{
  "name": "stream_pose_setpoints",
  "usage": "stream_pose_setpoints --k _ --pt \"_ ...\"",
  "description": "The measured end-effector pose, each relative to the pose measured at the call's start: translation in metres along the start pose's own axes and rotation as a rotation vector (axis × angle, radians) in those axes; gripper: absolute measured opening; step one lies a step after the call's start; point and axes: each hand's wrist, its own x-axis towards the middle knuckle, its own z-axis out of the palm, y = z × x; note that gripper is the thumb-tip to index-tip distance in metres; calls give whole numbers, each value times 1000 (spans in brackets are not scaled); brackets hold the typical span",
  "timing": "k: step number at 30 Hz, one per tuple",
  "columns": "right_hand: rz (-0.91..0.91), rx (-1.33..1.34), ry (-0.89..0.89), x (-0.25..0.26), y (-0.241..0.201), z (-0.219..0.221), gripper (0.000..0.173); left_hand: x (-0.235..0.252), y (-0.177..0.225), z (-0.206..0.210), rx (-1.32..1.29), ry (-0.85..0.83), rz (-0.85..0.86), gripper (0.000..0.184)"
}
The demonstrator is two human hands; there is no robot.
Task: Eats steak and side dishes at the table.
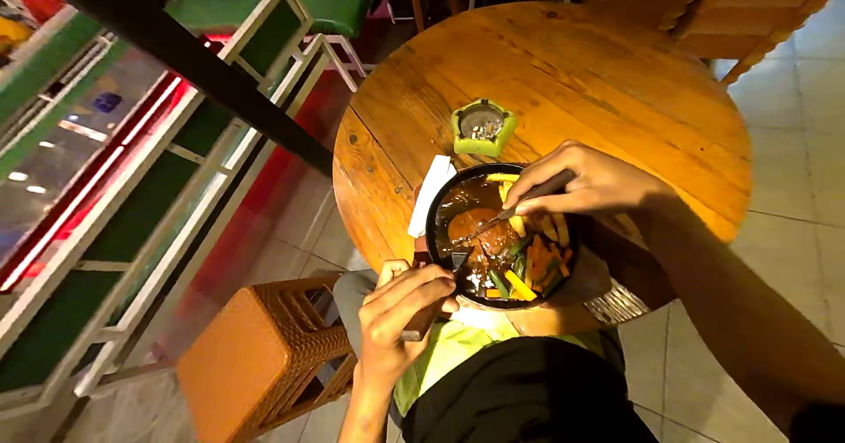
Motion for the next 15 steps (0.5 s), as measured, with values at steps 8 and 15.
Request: stream_pose_setpoints --k 8,15 --pt "113 -29 -14 -4 -7 -1 13 -3 3 5 34 9 -9 14" --pt "94 -42 -26 -5 -6 -7 12 -3 2 4 -3 25 -36 13"
